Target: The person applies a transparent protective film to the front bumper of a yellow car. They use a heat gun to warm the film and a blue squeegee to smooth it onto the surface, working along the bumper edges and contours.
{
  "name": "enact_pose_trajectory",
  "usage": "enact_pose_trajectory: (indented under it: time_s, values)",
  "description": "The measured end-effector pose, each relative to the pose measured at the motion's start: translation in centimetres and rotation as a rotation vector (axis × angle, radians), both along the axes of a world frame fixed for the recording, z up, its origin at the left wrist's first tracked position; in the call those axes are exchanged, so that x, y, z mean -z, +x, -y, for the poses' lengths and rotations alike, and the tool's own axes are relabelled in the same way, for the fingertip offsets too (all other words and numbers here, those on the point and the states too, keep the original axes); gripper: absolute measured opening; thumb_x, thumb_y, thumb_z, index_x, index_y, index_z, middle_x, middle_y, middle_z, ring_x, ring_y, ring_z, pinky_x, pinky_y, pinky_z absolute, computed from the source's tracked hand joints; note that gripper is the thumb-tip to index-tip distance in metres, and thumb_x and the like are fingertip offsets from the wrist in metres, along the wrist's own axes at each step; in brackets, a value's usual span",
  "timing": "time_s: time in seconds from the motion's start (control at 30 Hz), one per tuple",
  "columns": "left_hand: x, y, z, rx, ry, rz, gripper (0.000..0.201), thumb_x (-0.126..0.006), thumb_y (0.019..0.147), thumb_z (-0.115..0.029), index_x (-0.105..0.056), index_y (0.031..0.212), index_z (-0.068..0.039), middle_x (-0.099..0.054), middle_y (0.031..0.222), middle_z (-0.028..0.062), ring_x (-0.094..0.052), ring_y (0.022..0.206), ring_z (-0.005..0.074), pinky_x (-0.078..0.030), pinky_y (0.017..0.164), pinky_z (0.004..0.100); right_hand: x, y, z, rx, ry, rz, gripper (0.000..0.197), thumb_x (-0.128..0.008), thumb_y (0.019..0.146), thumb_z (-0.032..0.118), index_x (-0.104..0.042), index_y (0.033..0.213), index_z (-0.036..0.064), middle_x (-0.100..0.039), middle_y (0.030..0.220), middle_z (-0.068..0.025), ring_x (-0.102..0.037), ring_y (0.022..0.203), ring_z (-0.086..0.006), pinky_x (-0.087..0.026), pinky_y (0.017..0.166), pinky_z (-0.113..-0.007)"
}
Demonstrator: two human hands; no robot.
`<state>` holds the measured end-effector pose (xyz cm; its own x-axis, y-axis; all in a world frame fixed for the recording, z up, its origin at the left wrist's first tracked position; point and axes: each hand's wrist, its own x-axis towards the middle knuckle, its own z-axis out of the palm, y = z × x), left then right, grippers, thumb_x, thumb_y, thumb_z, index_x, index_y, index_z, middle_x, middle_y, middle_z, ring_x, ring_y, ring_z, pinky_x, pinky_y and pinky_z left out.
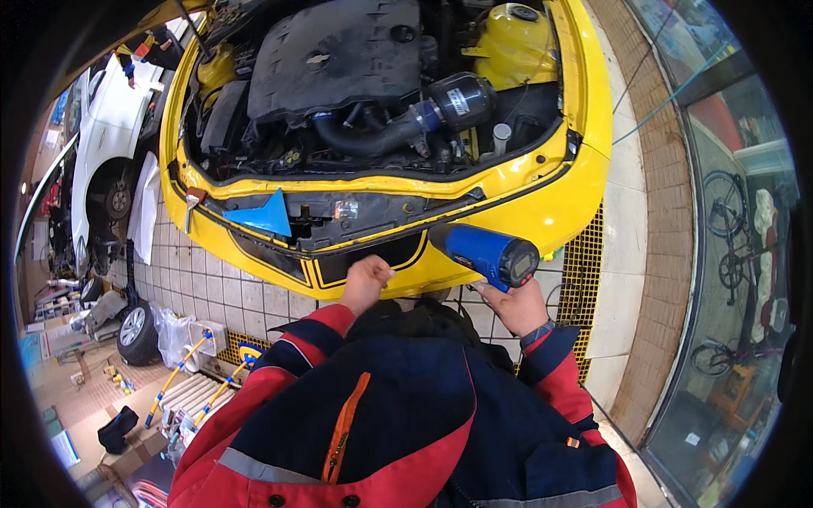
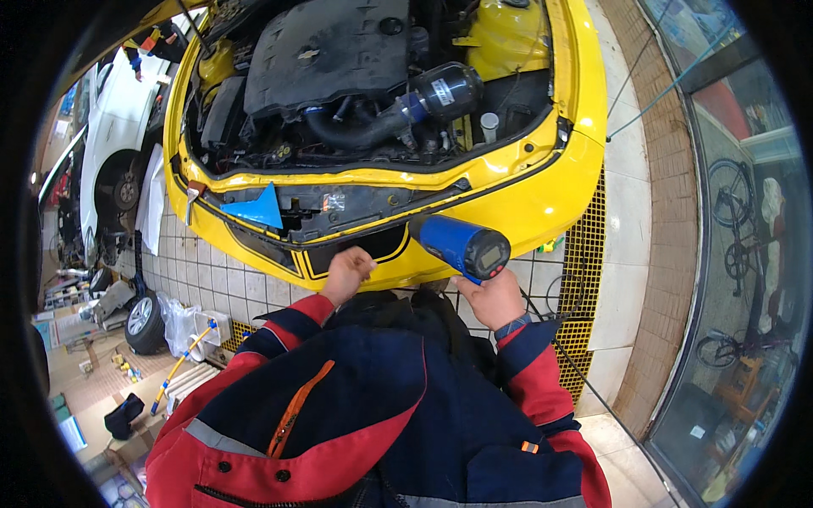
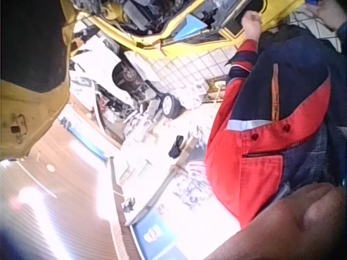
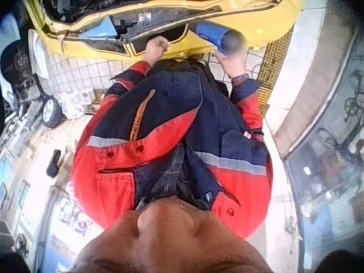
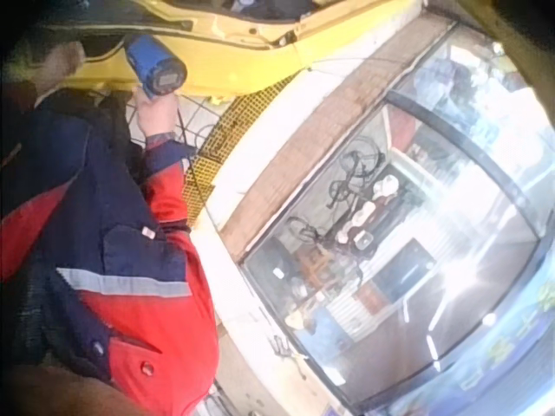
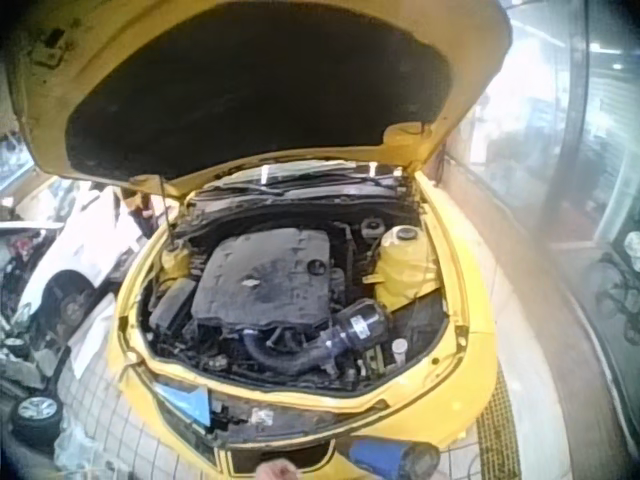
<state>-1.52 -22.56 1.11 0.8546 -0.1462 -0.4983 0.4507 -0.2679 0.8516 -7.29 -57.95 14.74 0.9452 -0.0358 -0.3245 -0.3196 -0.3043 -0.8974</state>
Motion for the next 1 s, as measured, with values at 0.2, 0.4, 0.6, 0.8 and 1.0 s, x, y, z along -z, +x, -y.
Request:
enact_pose_trajectory:
  time_s: [0.2, 0.4, 0.6, 0.8, 1.0]
  values:
    - [-2.9, -3.8, -4.9, 0.778, 0.236, 0.128, 0.028, -0.073, 0.104, -0.028, -0.078, 0.096, -0.002, -0.077, 0.090, 0.0175, -0.073, 0.087, 0.0384, -0.056, 0.081, 0.0474, -1.2, -0.3, -1.3, 0.009, 0.017, 0.026, 0.030, -0.086, 0.095, 0.016, -0.080, 0.119, 0.0002, -0.084, 0.103, -0.0157, -0.081, 0.095, -0.0281, -0.062, 0.088, -0.039]
    - [-3.8, -2.7, -8.1, 1.010, 0.356, 0.068, 0.036, -0.069, 0.106, -0.039, -0.082, 0.108, -0.005, -0.077, 0.102, 0.0210, -0.072, 0.103, 0.0435, -0.055, 0.091, 0.0536, -2.8, -1.3, -4.1, 0.095, -0.150, -0.145, 0.027, -0.086, 0.096, 0.015, -0.080, 0.118, 0.0003, -0.084, 0.104, -0.0149, -0.082, 0.098, -0.0259, -0.062, 0.089, -0.039]
    - [-0.9, -3.4, -8.9, 0.834, 0.443, 0.237, 0.031, -0.078, 0.094, -0.034, -0.074, 0.096, -0.003, -0.077, 0.100, 0.0229, -0.073, 0.100, 0.0456, -0.056, 0.086, 0.0557, -2.5, 2.7, -14.3, -0.201, -0.092, 0.063, 0.036, -0.087, 0.094, 0.024, -0.079, 0.118, -0.0013, -0.083, 0.104, -0.0228, -0.081, 0.101, -0.0401, -0.063, 0.089, -0.043]
    - [1.0, -4.6, -13.2, 0.459, 0.497, 0.199, 0.023, -0.073, 0.089, -0.015, -0.071, 0.108, -0.004, -0.078, 0.103, 0.0226, -0.074, 0.102, 0.0470, -0.059, 0.092, 0.0543, -2.1, 6.4, -21.0, -0.407, -0.339, -0.068, 0.043, -0.085, 0.092, 0.036, -0.077, 0.111, -0.0016, -0.078, 0.099, -0.0299, -0.075, 0.098, -0.0498, -0.062, 0.088, -0.055]
    - [0.3, -3.8, -14.8, 0.290, 0.624, 0.432, 0.018, -0.071, 0.089, -0.009, -0.069, 0.105, -0.003, -0.075, 0.100, 0.0200, -0.073, 0.099, 0.0437, -0.059, 0.091, 0.0549, -1.0, 7.5, -23.9, -0.451, -0.353, -0.015, 0.044, -0.084, 0.093, 0.034, -0.076, 0.112, -0.0039, -0.078, 0.100, -0.0306, -0.075, 0.100, -0.0507, -0.061, 0.089, -0.055]
